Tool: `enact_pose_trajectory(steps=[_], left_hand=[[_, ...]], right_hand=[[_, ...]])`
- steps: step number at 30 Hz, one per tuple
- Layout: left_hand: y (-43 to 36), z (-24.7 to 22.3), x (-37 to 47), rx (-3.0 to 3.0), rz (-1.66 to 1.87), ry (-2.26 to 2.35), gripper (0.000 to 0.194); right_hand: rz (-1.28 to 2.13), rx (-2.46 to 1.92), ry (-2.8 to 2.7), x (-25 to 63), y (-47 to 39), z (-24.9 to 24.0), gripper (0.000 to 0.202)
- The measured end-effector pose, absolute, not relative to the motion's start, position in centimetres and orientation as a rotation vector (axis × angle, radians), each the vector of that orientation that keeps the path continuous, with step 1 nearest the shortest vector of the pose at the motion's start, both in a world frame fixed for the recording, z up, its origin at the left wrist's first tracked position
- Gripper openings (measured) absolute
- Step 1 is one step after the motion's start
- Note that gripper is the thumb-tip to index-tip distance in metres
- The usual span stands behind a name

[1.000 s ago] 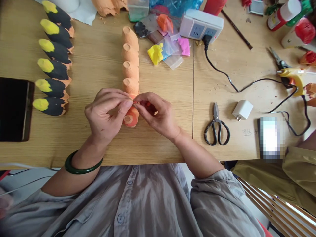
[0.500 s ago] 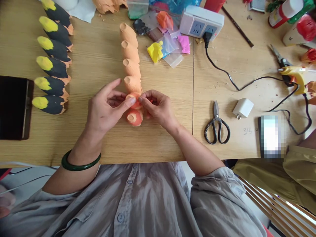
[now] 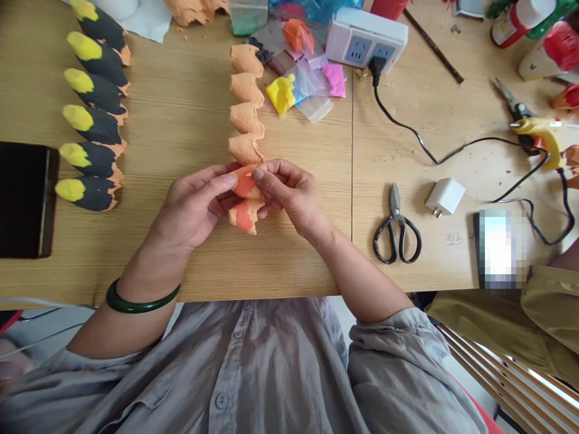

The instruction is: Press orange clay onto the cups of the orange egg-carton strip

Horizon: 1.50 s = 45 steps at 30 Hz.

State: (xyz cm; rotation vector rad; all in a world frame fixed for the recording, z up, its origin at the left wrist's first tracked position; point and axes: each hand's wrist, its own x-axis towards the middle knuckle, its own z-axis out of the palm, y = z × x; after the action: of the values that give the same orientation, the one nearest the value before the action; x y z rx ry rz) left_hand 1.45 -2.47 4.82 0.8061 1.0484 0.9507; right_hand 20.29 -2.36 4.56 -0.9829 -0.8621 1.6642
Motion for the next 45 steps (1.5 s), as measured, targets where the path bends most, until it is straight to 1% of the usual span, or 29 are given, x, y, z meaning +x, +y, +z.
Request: enact_pose_trajectory(steps=[4, 8, 11, 15, 16, 19, 21, 24, 29, 34, 37, 40, 43, 45], left_hand=[[-2.4, 5.1, 1.3, 0.714, 0.929, 1.035, 0.048], [-2.5, 4.9, 1.3, 0.647, 0.938, 1.032, 0.056], [-2.6, 4.9, 1.4, 0.658, 0.948, 1.012, 0.058], [-2.7, 4.8, 1.4, 0.656, 1.008, 0.997, 0.049], [-2.7, 4.7, 1.4, 0.648, 1.019, 0.99, 0.048], [-2.7, 4.9, 1.4, 0.63, 1.029, 0.967, 0.047], [-2.7, 5.3, 1.4, 0.604, 1.024, 0.953, 0.043], [-2.5, 5.9, 1.3, 0.583, 0.981, 0.913, 0.032], [-2.3, 6.4, 1.2, 0.648, 0.925, 0.713, 0.019], [-2.2, 5.8, 0.7, 0.645, 0.858, 0.662, 0.013], [-1.9, 5.5, 0.2, 0.642, 0.779, 0.64, 0.006], [-1.6, 5.3, -0.1, 0.667, 0.705, 0.612, 0.01], [-1.5, 5.3, -0.2, 0.689, 0.658, 0.616, 0.014], [-1.6, 5.2, -0.2, 0.691, 0.658, 0.648, 0.016]], right_hand=[[1.671, -0.969, -0.898, 20.6, -2.3, 4.4, 0.058], [1.62, -1.013, -1.019, 21.2, -2.3, 4.3, 0.052], [1.473, -1.046, -1.201, 21.6, -2.6, 4.4, 0.049], [1.144, -0.979, -1.538, 22.0, -2.9, 4.4, 0.047], [1.046, -0.953, -1.622, 22.1, -3.0, 4.3, 0.042], [0.755, -0.812, -1.796, 22.4, -3.0, 4.0, 0.017], [0.59, -0.739, -1.856, 22.6, -2.9, 3.6, 0.008], [0.387, -0.75, -1.953, 23.1, -2.6, 3.3, 0.009], [0.037, -0.708, -2.058, 23.7, -2.2, 3.5, 0.01], [-0.154, -0.707, -2.11, 23.9, -2.1, 3.6, 0.017], [-0.188, -0.715, -2.156, 24.2, -2.2, 3.2, 0.02], [-0.14, -0.71, -2.209, 24.6, -2.2, 2.8, 0.029], [0.008, -0.687, -2.206, 24.8, -2.2, 2.3, 0.038], [0.114, -0.697, -2.186, 24.8, -2.2, 2.1, 0.037]])
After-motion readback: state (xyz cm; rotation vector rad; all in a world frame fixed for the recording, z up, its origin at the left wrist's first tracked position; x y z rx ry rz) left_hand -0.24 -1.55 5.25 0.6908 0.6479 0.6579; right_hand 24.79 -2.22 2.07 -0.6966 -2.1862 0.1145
